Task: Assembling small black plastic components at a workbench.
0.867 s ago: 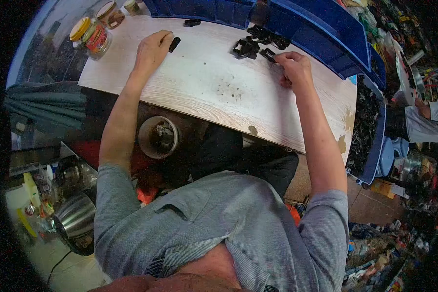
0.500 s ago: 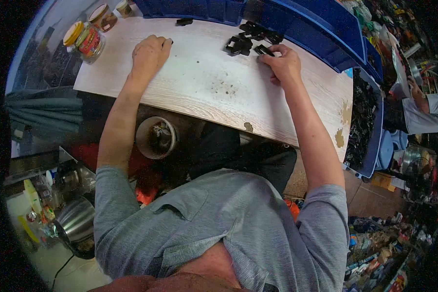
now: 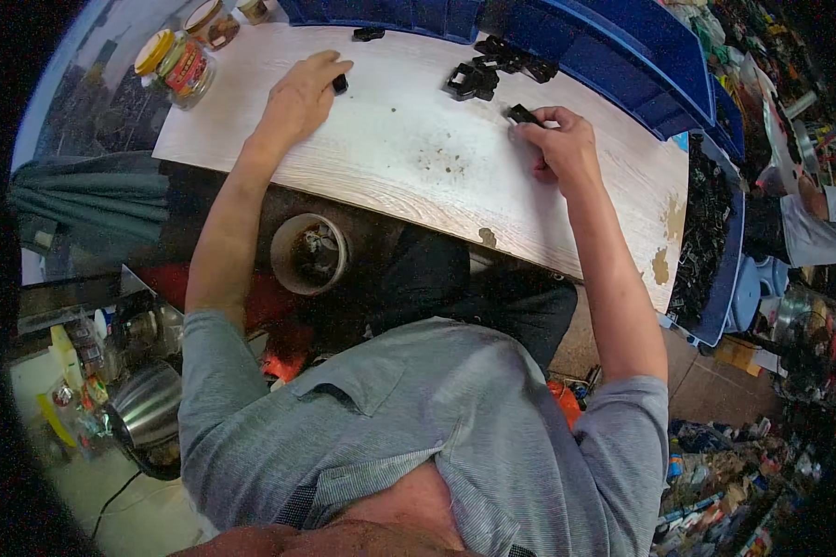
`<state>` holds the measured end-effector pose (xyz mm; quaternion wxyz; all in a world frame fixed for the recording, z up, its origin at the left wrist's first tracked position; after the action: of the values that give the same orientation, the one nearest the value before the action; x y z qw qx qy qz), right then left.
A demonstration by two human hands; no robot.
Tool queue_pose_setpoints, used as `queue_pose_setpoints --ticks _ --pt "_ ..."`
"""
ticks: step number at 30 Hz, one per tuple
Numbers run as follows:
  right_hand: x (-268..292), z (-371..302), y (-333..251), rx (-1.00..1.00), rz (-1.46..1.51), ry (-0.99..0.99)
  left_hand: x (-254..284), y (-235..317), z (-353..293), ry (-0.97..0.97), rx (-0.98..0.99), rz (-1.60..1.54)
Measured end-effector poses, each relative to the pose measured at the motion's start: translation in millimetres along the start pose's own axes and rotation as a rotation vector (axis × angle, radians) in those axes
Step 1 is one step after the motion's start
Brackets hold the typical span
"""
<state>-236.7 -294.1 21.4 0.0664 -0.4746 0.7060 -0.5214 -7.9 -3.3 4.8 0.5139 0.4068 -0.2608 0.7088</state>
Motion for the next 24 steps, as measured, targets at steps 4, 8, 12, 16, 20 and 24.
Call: queue_pose_setpoints --ticks 4,8,12,16,20,24 --pt "-1 -6 5 0.011 -0.001 -0.046 -4 3 3 -0.173 -0.008 -0.032" --pt "-4 -12 9 0.026 0.003 -0.084 -8 18 7 -0.05 -0.054 -0.068" --pt "-10 -15 12 0.037 -0.016 -0.126 -25 56 11 0.108 -0.031 -0.351" --pt "-16 -18 12 0.068 -0.035 -0.163 -31 110 33 0.173 -0.058 -0.555" --pt "-17 -18 13 0.1 -0.046 -0.154 -45 145 52 0.106 -0.205 -0.507" --pt "-15 -14 20 0.154 -0.036 -0.166 -50 156 59 0.027 -0.283 -0.498"
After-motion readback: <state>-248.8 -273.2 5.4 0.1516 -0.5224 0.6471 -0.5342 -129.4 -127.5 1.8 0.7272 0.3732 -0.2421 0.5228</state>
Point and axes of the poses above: each hand's wrist, its own z-axis towards the middle knuckle, its own x-axis out of the back of the hand, y = z × x, the point moved 2 cm from there along z, towards the middle knuckle, and after that the axes turned 9 degrees about -x, right-handed, at the moved point
